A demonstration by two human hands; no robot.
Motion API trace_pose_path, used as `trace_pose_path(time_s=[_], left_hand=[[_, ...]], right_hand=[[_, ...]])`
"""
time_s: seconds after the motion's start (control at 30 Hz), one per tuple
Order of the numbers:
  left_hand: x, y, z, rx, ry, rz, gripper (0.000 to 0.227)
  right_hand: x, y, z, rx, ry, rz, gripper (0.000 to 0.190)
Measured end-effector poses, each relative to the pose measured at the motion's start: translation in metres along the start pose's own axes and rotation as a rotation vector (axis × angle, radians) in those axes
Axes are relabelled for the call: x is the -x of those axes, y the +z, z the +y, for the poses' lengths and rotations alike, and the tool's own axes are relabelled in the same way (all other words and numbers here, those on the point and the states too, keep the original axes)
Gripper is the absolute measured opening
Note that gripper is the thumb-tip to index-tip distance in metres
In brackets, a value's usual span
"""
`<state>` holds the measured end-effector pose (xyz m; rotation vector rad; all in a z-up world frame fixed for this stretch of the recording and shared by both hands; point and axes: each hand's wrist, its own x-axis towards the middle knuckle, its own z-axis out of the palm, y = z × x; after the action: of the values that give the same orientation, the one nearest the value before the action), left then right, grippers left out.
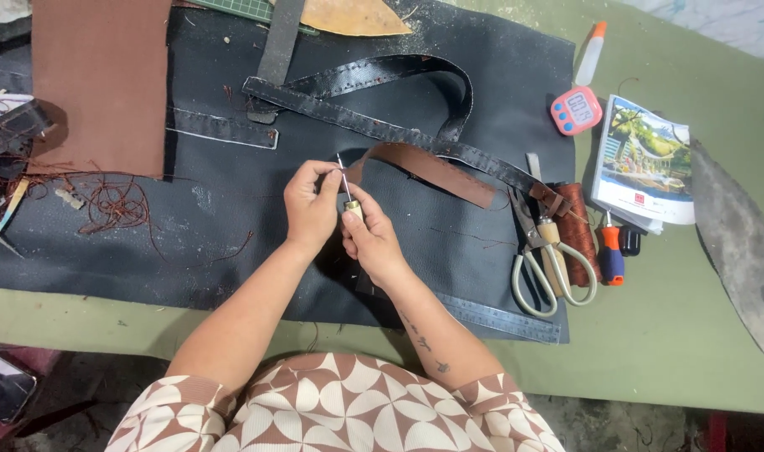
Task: Using a leather awl to manipulate thread and prepare leather strips on a workbench.
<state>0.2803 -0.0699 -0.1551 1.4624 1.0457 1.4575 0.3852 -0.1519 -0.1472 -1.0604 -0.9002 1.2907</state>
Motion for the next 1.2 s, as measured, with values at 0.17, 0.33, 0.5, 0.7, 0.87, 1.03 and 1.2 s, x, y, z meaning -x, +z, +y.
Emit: trace_pose_path(time_s=[0.17, 0.33, 0.5, 0.7, 0.87, 1.03, 1.2], left_hand=[[-0.006, 0.002, -0.025, 0.149, -0.232, 0.052, 0.006], [-0.009, 0.001, -0.023, 0.195, -0.310, 0.088, 0.008], [-0.010, -0.001, -0.015, 0.265, -0.412, 0.130, 0.008], [-0.016, -0.005, -0.030, 0.311, -0.441, 0.145, 0.009], [-0.016, -0.004, -0.018, 0.309, -0.459, 0.126, 0.009], [-0.028, -0.012, -0.020, 0.258, -0.434, 0.109, 0.008], [-0.028, -0.018, -0.003, 0.197, -0.453, -0.095, 0.008]], right_hand=[[-0.003, 0.007, -0.014, -0.180, 0.149, -0.011, 0.049], [-0.005, -0.003, 0.002, 0.084, 0.079, 0.003, 0.052], [-0.001, -0.003, -0.002, 0.510, -0.103, 0.018, 0.051], [0.002, 0.002, -0.014, -0.062, 0.196, -0.075, 0.053], [-0.001, -0.012, -0.004, 0.131, 0.194, -0.030, 0.053], [0.012, -0.007, -0.017, 1.010, -0.198, 0.077, 0.052], [0.010, -0.017, 0.007, 0.109, 0.135, -0.060, 0.050]])
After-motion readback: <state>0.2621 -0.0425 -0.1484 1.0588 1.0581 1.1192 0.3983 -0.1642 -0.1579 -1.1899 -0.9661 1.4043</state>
